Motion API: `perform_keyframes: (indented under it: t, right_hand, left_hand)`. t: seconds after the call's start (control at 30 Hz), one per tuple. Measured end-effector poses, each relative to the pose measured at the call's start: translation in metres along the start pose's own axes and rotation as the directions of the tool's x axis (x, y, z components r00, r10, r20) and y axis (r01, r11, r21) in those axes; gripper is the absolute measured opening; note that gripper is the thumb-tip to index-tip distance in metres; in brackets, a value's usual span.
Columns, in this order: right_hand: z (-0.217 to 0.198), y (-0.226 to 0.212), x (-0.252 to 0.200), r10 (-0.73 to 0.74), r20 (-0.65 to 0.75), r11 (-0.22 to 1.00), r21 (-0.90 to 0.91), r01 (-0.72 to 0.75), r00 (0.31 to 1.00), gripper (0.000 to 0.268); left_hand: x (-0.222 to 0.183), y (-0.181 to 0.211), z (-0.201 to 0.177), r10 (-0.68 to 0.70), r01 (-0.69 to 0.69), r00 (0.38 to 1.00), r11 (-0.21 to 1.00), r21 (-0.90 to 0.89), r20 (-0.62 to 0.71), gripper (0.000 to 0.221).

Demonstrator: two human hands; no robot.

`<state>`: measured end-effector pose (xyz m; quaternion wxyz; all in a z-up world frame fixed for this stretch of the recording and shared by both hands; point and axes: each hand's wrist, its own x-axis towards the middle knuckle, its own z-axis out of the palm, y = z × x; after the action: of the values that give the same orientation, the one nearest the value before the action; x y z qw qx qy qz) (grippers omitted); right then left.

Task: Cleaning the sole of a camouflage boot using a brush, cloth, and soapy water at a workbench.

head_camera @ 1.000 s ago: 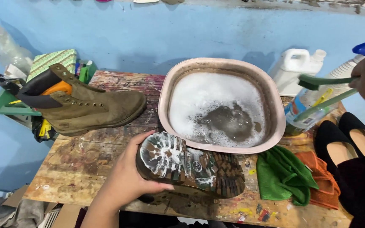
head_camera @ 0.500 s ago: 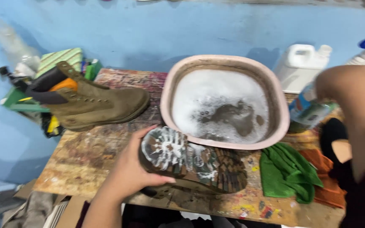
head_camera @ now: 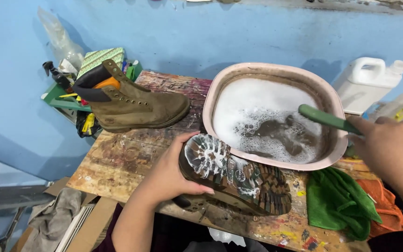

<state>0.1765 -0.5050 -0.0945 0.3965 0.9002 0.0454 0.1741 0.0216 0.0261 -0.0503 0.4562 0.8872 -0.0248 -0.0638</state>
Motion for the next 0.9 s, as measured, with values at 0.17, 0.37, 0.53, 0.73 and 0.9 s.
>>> perform_keyframes:
  t: [0.17, 0.37, 0.53, 0.73, 0.9]
  right_hand:
    - [-0.181, -0.057, -0.015, 0.049, -0.146, 0.991, 0.128, -0.03, 0.988, 0.048]
    - [-0.224, -0.132, 0.011, 0.081, -0.351, 0.615, 0.754, 0.231, 0.933, 0.045]
    - [-0.179, -0.165, 0.013, 0.173, -0.589, 0.569, 0.714, 0.408, 0.79, 0.039]
    - [-0.187, -0.163, 0.011, 0.206, -0.518, 0.561, 0.758, 0.334, 0.83, 0.049]
    - [-0.182, -0.157, 0.006, 0.208, -0.572, 0.556, 0.737, 0.385, 0.793, 0.039]
  left_hand:
    - [-0.002, 0.005, -0.002, -0.073, 0.073, 0.997, 0.997, 0.005, 0.038, 0.122]
    - [-0.001, -0.019, 0.006, 0.15, -0.155, 0.985, 0.986, -0.059, -0.083, 0.119]
    - [0.0, -0.017, 0.004, 0.163, -0.168, 0.983, 0.984, -0.054, -0.09, 0.119]
    - [0.001, -0.025, 0.005, 0.193, -0.198, 0.978, 0.979, -0.053, -0.081, 0.117]
    - [0.002, -0.022, 0.004, 0.193, -0.197, 0.977, 0.979, -0.044, -0.087, 0.117]
